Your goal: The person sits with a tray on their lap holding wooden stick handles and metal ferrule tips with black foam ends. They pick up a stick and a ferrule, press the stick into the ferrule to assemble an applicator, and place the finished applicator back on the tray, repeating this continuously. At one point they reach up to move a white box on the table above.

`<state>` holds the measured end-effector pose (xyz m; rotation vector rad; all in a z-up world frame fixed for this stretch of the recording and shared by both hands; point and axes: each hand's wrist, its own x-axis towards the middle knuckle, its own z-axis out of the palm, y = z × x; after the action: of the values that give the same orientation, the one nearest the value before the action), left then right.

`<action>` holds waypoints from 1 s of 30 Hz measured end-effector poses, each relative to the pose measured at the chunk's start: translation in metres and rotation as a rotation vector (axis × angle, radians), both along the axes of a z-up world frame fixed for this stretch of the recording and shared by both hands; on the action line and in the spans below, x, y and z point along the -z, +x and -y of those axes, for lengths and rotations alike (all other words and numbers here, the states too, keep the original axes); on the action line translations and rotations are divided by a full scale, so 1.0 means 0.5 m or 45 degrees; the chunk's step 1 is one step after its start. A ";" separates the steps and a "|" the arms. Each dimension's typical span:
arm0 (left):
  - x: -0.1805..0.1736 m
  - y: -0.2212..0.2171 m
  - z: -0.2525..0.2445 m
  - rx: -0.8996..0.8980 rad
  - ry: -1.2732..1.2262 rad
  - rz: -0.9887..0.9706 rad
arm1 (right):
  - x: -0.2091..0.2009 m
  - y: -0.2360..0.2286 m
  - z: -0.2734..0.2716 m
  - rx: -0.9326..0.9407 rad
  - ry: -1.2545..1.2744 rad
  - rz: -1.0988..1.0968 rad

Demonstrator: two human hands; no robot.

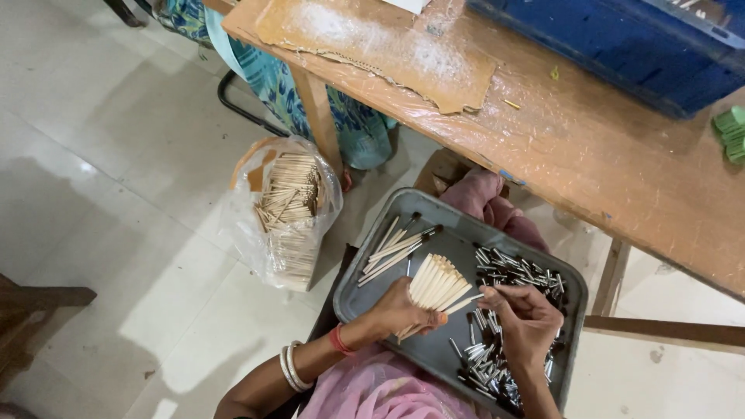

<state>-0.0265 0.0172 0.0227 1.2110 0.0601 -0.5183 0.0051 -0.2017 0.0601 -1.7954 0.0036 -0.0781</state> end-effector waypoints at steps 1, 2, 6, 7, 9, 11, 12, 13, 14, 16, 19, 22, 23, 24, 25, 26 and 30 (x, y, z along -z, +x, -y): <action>0.002 -0.003 0.001 -0.029 0.080 0.084 | 0.005 -0.001 0.001 0.016 0.020 -0.031; 0.003 -0.007 0.003 -0.058 0.161 0.168 | 0.009 -0.004 0.002 0.033 0.041 -0.063; 0.011 -0.024 0.006 -0.284 0.566 0.913 | 0.073 -0.005 0.021 0.008 0.169 -0.090; 0.010 -0.032 0.010 -0.288 0.684 0.896 | 0.075 -0.009 0.022 0.017 0.210 -0.135; 0.009 -0.038 0.015 -0.298 0.807 0.880 | 0.080 -0.016 0.025 0.020 0.256 -0.176; 0.010 -0.036 0.019 -0.249 0.808 0.883 | 0.084 -0.026 0.031 0.040 0.211 -0.313; 0.025 -0.036 0.016 -0.250 0.809 0.885 | 0.094 -0.027 0.031 0.039 0.212 -0.310; 0.039 -0.041 0.019 -0.236 0.867 0.897 | 0.101 -0.032 0.037 0.053 0.146 -0.333; 0.053 -0.045 0.022 -0.221 0.924 0.909 | 0.107 -0.036 0.044 0.067 0.079 -0.355; 0.060 -0.059 0.027 -0.199 0.981 0.890 | 0.159 -0.041 0.061 0.037 0.185 -0.363; 0.057 -0.044 0.024 -0.211 1.028 0.889 | 0.192 -0.026 0.073 -0.003 0.327 -0.439; 0.111 -0.029 0.018 -0.312 1.062 1.022 | 0.147 -0.013 0.070 -0.165 -0.283 -0.334; 0.142 -0.036 0.027 -0.390 1.095 1.166 | 0.123 -0.018 0.077 -0.328 -0.925 -0.112; 0.111 -0.047 0.028 -0.374 1.088 1.137 | 0.031 -0.034 0.067 -0.334 -0.928 -0.146; 0.077 -0.035 0.022 -0.373 0.908 0.832 | -0.062 -0.028 0.049 -0.386 -0.666 0.013; 0.040 -0.022 0.017 -0.363 0.726 0.529 | -0.158 -0.020 0.032 -0.428 -0.401 0.171; 0.076 -0.009 0.027 -0.277 0.631 0.449 | -0.318 -0.040 0.130 -0.891 -0.111 0.401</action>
<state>-0.0310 0.0040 -0.0155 1.7423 0.0191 -0.0904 -0.0147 -0.2667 0.2192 -1.7612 -0.8559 0.1440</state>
